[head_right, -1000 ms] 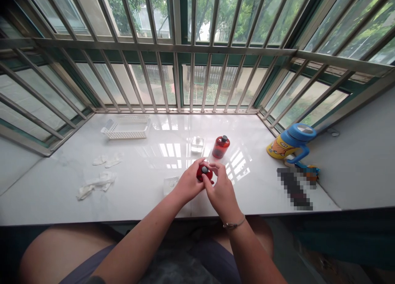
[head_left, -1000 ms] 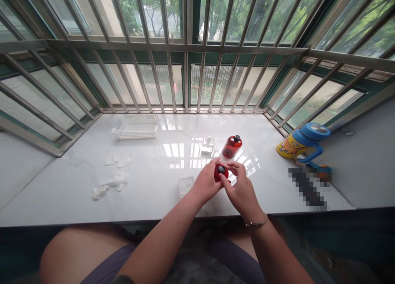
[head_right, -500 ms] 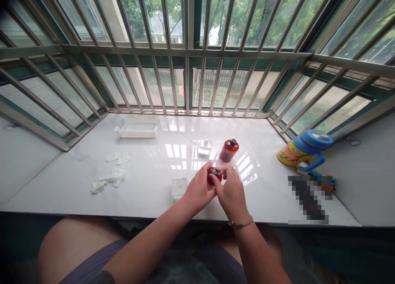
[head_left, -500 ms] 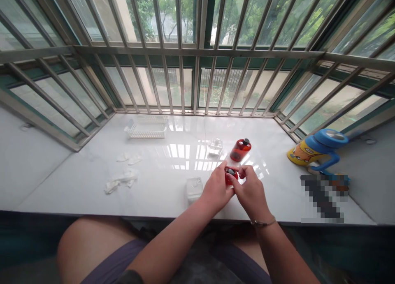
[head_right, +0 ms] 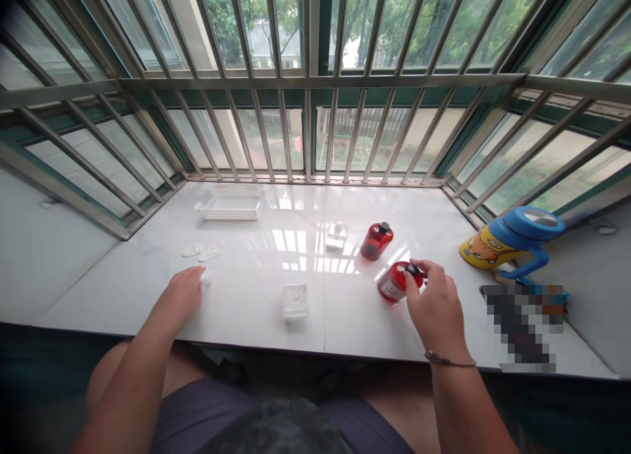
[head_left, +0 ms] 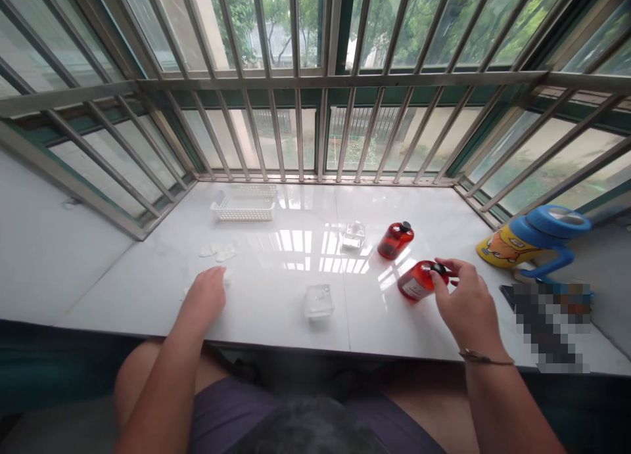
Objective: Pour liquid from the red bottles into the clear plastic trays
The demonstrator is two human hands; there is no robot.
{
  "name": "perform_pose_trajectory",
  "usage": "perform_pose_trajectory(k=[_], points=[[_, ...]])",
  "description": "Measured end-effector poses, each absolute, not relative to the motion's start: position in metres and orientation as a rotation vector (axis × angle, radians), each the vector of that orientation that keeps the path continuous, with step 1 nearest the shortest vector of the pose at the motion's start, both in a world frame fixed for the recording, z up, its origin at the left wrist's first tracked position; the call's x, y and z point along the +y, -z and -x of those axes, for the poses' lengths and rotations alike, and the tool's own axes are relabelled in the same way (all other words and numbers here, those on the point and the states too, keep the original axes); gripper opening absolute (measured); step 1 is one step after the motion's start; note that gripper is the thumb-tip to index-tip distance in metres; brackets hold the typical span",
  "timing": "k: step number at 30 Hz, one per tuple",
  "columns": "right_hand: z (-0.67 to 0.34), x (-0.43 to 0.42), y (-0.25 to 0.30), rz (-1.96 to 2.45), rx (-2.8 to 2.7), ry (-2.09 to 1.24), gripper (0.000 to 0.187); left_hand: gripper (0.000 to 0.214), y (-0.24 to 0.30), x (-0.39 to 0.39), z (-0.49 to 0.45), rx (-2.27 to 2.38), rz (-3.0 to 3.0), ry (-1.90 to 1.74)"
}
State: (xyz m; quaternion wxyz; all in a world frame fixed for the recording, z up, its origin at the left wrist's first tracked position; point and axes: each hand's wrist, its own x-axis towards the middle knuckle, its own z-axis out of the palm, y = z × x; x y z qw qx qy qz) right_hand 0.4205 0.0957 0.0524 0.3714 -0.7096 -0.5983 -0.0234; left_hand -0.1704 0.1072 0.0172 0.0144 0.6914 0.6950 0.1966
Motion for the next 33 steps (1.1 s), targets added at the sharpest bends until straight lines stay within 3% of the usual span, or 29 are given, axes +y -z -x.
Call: perform_pose_trajectory(k=[5,9,14,17,23,33], points=[[-0.428,0.089,-0.047,1.819,-1.491,0.153,0.063,0.032,-0.009,0.106,0.209,2.200,-2.111,-0.578],[-0.420,0.077,-0.052,1.720,-1.497,0.189,0.062,0.031,-0.016,0.104,0.207,2.218,-2.097,-0.660],[-0.401,0.062,-0.064,1.593,-1.532,0.255,0.050,0.037,-0.040,0.090,0.149,2.112,-1.863,-1.211],[-0.384,0.057,-0.065,1.525,-1.568,0.222,0.047,0.047,-0.052,0.080,0.087,1.703,-1.425,-1.476],[-0.345,0.044,-0.058,1.335,-1.745,0.055,0.042,0.045,-0.054,0.074,-0.008,1.221,-1.249,-1.345],[-0.334,0.033,-0.043,1.246,-1.835,-0.082,0.048,0.043,-0.039,0.077,-0.036,1.213,-1.199,-1.351]])
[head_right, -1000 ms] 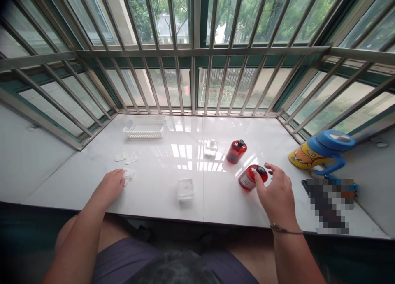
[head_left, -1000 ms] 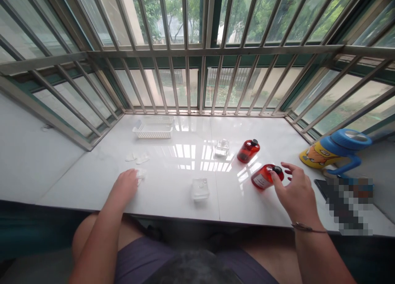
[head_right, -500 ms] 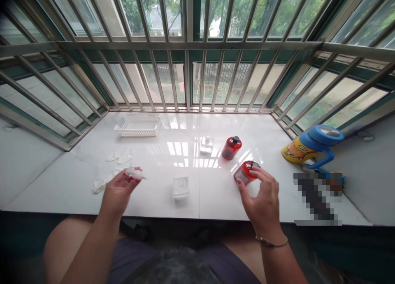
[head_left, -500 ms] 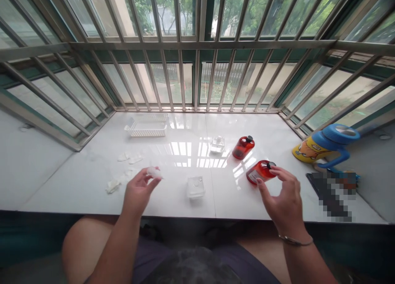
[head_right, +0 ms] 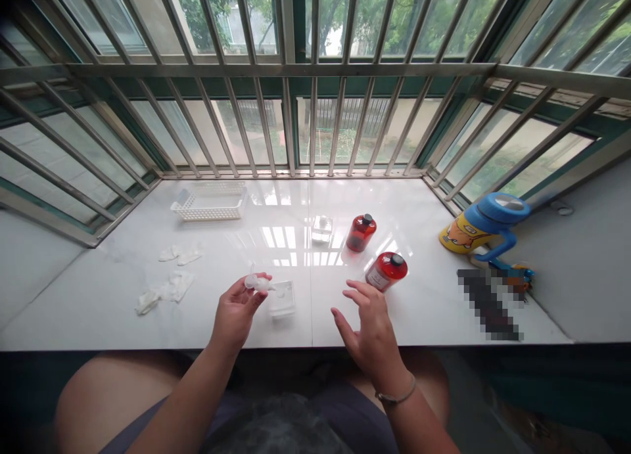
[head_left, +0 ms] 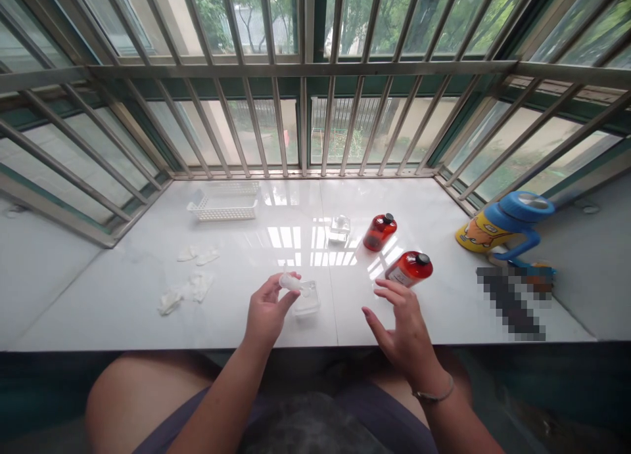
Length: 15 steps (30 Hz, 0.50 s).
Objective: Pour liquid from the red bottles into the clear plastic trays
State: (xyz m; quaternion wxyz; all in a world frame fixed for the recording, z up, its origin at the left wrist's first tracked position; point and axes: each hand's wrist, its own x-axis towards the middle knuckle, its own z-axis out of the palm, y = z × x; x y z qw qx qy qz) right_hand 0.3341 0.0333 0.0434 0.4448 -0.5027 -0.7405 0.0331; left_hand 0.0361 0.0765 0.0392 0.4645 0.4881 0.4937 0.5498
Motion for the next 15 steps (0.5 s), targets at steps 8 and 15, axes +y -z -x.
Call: perform_pose_trajectory(k=[8,15], points=[[-0.321,0.031,-0.042,1.256,-1.827,-0.199,0.045,0.031,-0.032,0.079,-0.036,1.361,-1.587,-1.080],[-0.283,0.032,-0.034,1.217,-1.809,-0.556,0.038,0.088,-0.016,0.070,-0.033,1.498,-1.647,-0.884]])
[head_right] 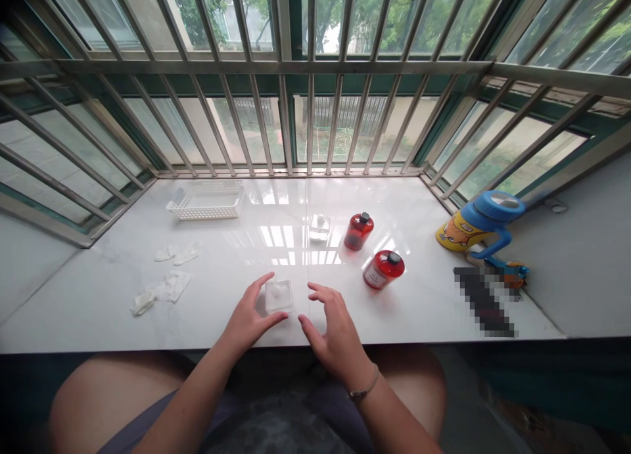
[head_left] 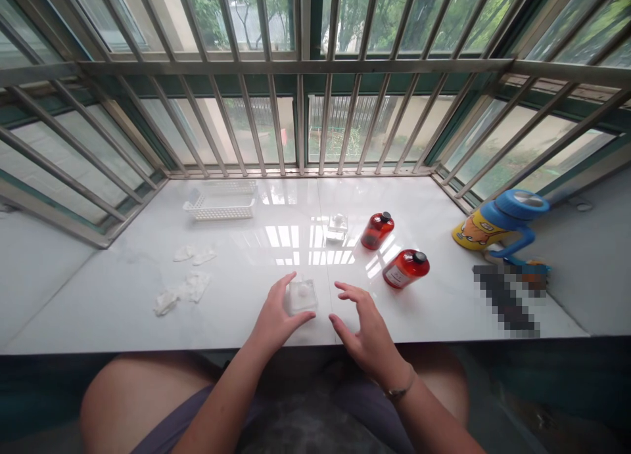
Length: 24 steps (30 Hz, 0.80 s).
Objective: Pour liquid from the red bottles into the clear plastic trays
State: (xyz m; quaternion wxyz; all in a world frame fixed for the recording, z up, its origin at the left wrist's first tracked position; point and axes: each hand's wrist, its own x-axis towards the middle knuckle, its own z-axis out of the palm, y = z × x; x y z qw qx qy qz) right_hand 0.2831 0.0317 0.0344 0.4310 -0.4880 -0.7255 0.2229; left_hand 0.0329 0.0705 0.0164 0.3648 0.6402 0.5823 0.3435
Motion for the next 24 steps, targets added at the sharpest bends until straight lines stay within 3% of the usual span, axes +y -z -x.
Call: perform_pose_trajectory(k=[8,13,21,24], points=[[-0.237,0.049,-0.024,1.076,-1.729,-1.005,0.052,0.069,-0.001,0.076,-0.036,1.472,-1.698,-0.881],[-0.240,0.053,-0.008,1.288,-1.592,-0.818,0.035,0.066,-0.003,0.075,-0.036,1.452,-1.712,-0.865],[-0.241,0.050,-0.012,1.111,-1.622,-1.051,0.049,0.067,-0.001,0.077,-0.035,1.451,-1.728,-0.853],[-0.240,0.051,-0.009,1.172,-1.598,-0.992,0.041,0.067,-0.002,0.076,-0.035,1.459,-1.726,-0.838]])
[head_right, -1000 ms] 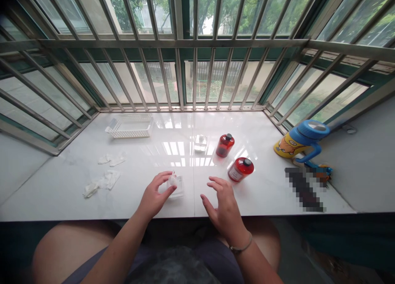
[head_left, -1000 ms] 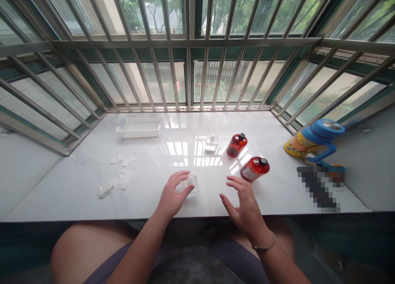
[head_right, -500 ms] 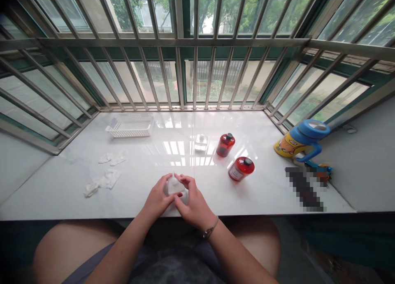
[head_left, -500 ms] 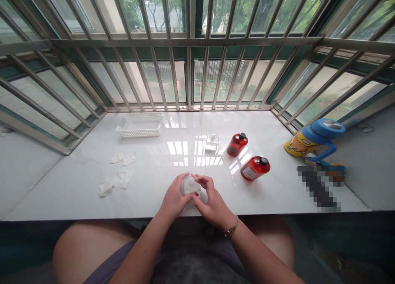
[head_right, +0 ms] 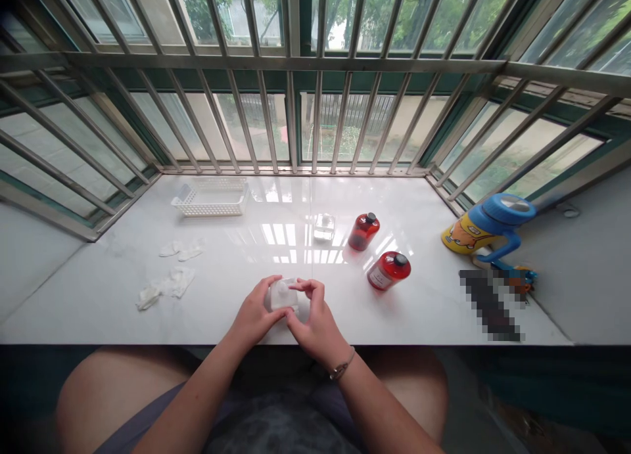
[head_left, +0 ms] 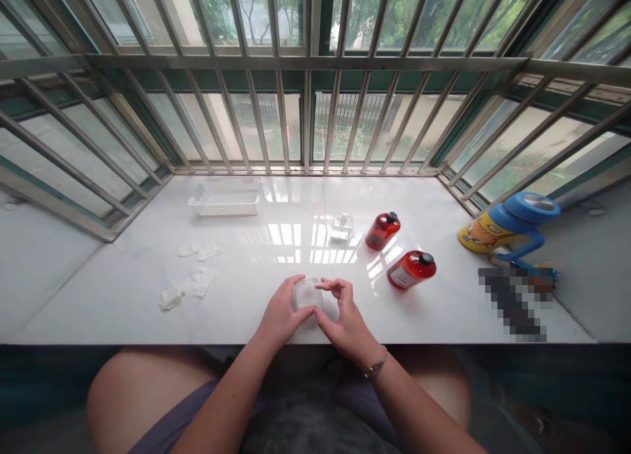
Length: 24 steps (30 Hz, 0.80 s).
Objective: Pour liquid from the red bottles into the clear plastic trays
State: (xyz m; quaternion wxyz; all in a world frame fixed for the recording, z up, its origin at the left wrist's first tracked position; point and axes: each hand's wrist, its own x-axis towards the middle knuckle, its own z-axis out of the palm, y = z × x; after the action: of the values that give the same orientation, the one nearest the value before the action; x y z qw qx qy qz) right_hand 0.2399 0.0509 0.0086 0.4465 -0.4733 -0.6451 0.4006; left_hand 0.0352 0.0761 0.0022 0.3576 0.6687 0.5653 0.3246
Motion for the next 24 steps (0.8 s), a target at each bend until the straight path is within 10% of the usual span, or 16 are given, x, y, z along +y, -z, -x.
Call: perform_pose_trajectory(k=[24], points=[[-0.205,0.083,-0.005,1.346,-1.538,-0.741,0.029,0.058,-0.003,0.078,-0.040,1.451,-1.742,-0.888]])
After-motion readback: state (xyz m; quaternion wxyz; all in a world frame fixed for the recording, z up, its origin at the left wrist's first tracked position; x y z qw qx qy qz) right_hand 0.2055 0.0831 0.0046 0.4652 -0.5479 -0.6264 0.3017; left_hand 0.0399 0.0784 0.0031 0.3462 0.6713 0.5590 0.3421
